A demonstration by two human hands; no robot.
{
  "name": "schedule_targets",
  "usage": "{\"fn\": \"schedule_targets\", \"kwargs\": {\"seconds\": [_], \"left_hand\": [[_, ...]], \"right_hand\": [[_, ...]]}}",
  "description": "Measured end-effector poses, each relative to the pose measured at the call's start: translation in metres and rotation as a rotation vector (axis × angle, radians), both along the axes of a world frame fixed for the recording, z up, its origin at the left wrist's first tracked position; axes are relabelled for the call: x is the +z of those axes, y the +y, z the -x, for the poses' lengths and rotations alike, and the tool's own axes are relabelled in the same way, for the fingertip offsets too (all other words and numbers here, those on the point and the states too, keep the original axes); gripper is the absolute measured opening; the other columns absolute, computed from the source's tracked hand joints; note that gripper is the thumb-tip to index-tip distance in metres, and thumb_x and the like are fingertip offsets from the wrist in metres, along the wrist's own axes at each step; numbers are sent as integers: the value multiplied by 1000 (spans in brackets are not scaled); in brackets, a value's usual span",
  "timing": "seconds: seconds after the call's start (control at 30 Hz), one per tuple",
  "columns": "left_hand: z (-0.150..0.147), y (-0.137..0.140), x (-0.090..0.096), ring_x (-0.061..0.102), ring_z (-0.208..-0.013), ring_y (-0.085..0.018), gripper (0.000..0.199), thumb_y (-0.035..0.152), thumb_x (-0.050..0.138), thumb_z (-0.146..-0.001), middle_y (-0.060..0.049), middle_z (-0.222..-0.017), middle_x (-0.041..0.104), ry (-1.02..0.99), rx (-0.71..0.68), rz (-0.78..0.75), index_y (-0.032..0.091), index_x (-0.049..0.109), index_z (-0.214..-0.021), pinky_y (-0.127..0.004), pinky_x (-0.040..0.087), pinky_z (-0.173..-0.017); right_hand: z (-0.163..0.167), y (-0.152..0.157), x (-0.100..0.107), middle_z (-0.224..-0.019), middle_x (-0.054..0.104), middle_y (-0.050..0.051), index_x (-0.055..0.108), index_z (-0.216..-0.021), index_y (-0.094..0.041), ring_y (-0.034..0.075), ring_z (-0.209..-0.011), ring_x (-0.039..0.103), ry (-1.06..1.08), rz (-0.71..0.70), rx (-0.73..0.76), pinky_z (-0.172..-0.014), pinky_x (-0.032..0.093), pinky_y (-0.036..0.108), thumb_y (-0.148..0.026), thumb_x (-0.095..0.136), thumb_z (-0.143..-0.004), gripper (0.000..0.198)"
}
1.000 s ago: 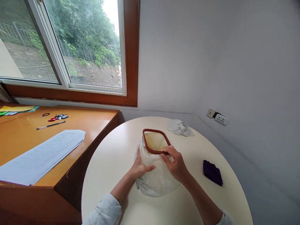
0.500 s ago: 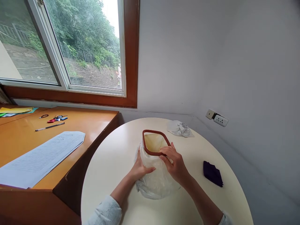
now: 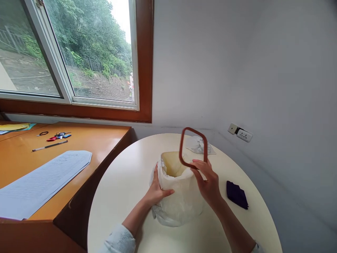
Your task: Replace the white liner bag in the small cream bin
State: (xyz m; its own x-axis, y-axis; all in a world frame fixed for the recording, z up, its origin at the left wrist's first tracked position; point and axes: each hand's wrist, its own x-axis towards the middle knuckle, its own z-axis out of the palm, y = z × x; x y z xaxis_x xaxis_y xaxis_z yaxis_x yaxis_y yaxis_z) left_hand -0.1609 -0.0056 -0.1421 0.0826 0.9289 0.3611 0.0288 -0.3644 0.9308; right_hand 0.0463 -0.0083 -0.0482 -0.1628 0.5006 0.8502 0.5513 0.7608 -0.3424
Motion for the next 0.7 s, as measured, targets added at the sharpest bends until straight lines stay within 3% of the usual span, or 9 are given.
{"fn": "schedule_targets", "kwargs": {"seconds": [0.13,0.33,0.43,0.53,0.7], "left_hand": [[0,1,-1,22,-132,-33,122,36,79,-53,-14,-143,21,-35,-45,-2,25,-5,-141,-48,17,-109],[-1,2,0,21,-133,-34,123,43,79,-52,-14,-146,16,-159,-103,1,26,-4,-141,-48,21,-107],[-1,1,4,23,-132,-34,121,45,78,-52,-13,-146,18,-201,-120,10,27,-3,-141,-45,24,-107],[-2,1,8,26,-131,-32,120,47,78,-52,-12,-145,21,-233,-114,14,28,0,-140,-43,25,-107],[-2,0,12,34,-126,-32,116,46,80,-49,-11,-141,29,-250,-81,23,29,9,-139,-41,32,-103]], "right_hand": [[-31,13,-24,-95,68,7,61,-97,-19,21,-92,62,-12,51,-212,-97,33,47,-24,50,-86,17],[-61,24,-84,-93,69,7,61,-96,-17,20,-87,63,-153,112,-454,-103,18,52,-31,44,-89,23],[-70,29,-108,-92,70,8,63,-94,-16,21,-89,63,-216,156,-521,-102,19,49,-34,43,-89,27],[-76,34,-121,-90,70,8,65,-91,-16,21,-88,63,-229,254,-544,-98,24,44,-35,43,-89,29],[-79,38,-125,-89,70,7,66,-91,-18,22,-88,61,-238,430,-564,-87,29,39,-33,45,-86,26]]}}
